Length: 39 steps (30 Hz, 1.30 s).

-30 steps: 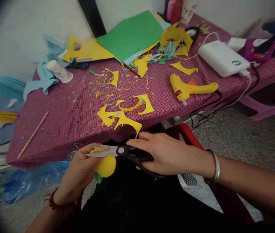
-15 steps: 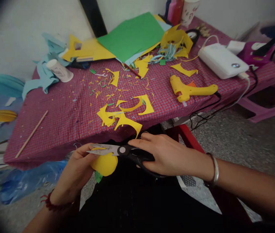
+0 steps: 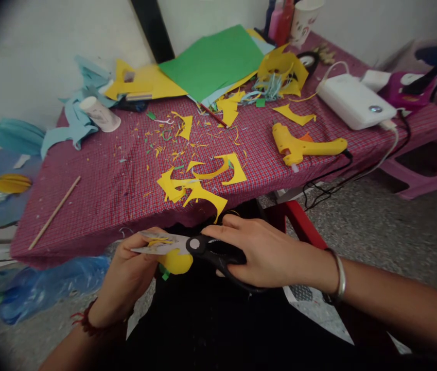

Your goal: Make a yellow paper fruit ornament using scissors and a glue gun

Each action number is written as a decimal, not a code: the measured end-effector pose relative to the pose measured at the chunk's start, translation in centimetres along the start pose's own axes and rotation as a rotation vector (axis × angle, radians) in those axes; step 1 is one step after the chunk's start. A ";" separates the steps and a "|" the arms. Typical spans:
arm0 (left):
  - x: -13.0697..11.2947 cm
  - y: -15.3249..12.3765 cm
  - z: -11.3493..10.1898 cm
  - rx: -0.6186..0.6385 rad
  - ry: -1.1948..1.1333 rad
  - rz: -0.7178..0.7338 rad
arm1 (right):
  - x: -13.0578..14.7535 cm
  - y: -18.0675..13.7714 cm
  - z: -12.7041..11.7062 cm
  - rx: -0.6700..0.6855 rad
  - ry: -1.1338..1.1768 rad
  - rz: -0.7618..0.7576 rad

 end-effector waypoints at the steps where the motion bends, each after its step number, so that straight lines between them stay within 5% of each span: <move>1: 0.0 0.0 0.0 0.011 0.013 0.006 | 0.0 0.0 0.0 -0.001 0.007 -0.006; 7: 0.1 0.1 -0.5 0.035 0.079 0.054 | -0.3 -0.1 0.2 -0.009 0.044 -0.041; 19: -0.2 0.2 -0.2 -0.021 0.041 -0.107 | -0.6 -0.2 0.2 -0.018 -0.019 -0.052; 26: -0.4 0.8 -0.3 -0.017 0.044 -0.116 | -0.8 -0.1 0.2 -0.042 0.097 -0.041; 33: -1.1 1.1 0.3 -0.038 -0.034 -0.194 | -1.2 0.9 1.8 -0.078 0.463 0.064; 39: -1.1 0.7 0.6 0.028 -0.038 -0.225 | -0.8 1.1 2.0 -0.046 0.364 0.080</move>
Point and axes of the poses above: each hand's wrist, its own y-axis towards the middle knuckle, its own z-axis out of the palm, x = y × z, the point moved 2 cm from there along y, towards the middle knuckle
